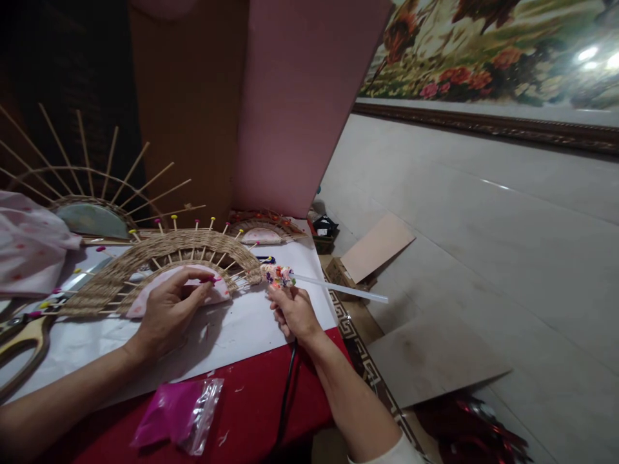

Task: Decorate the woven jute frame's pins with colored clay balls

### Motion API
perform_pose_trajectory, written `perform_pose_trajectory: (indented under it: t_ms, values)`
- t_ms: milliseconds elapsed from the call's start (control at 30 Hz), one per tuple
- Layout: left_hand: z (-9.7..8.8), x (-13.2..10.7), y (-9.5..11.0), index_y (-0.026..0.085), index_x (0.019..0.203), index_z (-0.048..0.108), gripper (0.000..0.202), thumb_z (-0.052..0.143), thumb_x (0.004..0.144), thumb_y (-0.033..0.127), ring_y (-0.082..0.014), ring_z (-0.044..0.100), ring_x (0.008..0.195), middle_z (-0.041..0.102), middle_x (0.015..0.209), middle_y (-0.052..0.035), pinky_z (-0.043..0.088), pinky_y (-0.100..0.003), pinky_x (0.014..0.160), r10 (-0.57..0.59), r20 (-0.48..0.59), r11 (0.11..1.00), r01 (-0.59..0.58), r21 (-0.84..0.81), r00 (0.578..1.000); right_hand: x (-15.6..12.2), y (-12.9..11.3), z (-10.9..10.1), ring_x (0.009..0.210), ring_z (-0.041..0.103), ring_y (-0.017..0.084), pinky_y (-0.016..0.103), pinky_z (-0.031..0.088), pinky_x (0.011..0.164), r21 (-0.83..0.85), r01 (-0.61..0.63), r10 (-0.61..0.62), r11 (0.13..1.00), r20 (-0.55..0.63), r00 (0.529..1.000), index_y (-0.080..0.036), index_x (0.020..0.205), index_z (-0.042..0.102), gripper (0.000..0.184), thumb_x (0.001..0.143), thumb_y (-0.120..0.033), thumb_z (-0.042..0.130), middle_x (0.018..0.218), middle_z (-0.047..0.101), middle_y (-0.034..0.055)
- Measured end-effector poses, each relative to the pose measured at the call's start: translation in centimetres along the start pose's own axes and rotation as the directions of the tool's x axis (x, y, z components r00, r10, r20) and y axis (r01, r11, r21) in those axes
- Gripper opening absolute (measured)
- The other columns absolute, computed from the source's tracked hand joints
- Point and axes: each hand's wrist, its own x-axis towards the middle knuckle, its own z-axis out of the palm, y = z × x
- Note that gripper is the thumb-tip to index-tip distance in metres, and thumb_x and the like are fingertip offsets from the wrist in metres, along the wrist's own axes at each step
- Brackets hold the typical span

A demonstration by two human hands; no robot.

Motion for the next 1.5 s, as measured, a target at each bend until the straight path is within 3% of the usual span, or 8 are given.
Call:
perform_pose_trajectory:
  t_ms: [833, 1233, 1500]
  values:
    - [-0.1, -0.1, -0.7, 0.018, 0.088, 0.061, 0.012, 0.054, 0.082, 0.025, -0.0154, 0.062, 0.071, 0.063, 0.088, -0.0042, 0.049, -0.025, 0.062, 0.048, 0.013, 0.996, -0.049, 0.076, 0.999, 0.0, -0.4, 0.4, 0.029, 0.031, 0.002, 0.013, 0.024, 0.023, -0.005, -0.054, 0.054, 0.999, 0.015, 0.998, -0.016, 0.062, 0.049, 0.041, 0.073, -0.054, 0.061, 0.047, 0.045, -0.0065]
    - [-0.2, -0.1, -1.0, 0.018, 0.090, 0.061, 0.012, 0.053, 0.083, 0.023, -0.0146, 0.062, 0.071, 0.063, 0.089, -0.0041, 0.050, -0.025, 0.063, 0.086, 0.020, 0.990, -0.088, 0.109, 0.996, -0.8, -1.0, 0.4, 0.031, 0.032, 0.002, 0.013, 0.025, 0.023, 0.119, -0.048, 0.043, 0.992, 0.045, 0.998, -0.014, 0.081, 0.058, 0.038, 0.075, -0.051, 0.064, 0.055, 0.048, -0.0058]
    - [0.0, 0.2, -1.4, 0.017, 0.086, 0.062, 0.009, 0.055, 0.081, 0.021, -0.0140, 0.061, 0.067, 0.063, 0.085, -0.0027, 0.048, -0.026, 0.059, 0.125, -0.011, 0.987, -0.123, 0.106, 0.992, -0.8, -1.4, 0.2, 0.036, 0.036, 0.001, 0.011, 0.028, 0.023, 0.336, 0.038, -0.045, 0.941, 0.013, 0.999, -0.015, 0.090, 0.062, 0.036, 0.073, -0.047, 0.069, 0.064, 0.052, -0.0043]
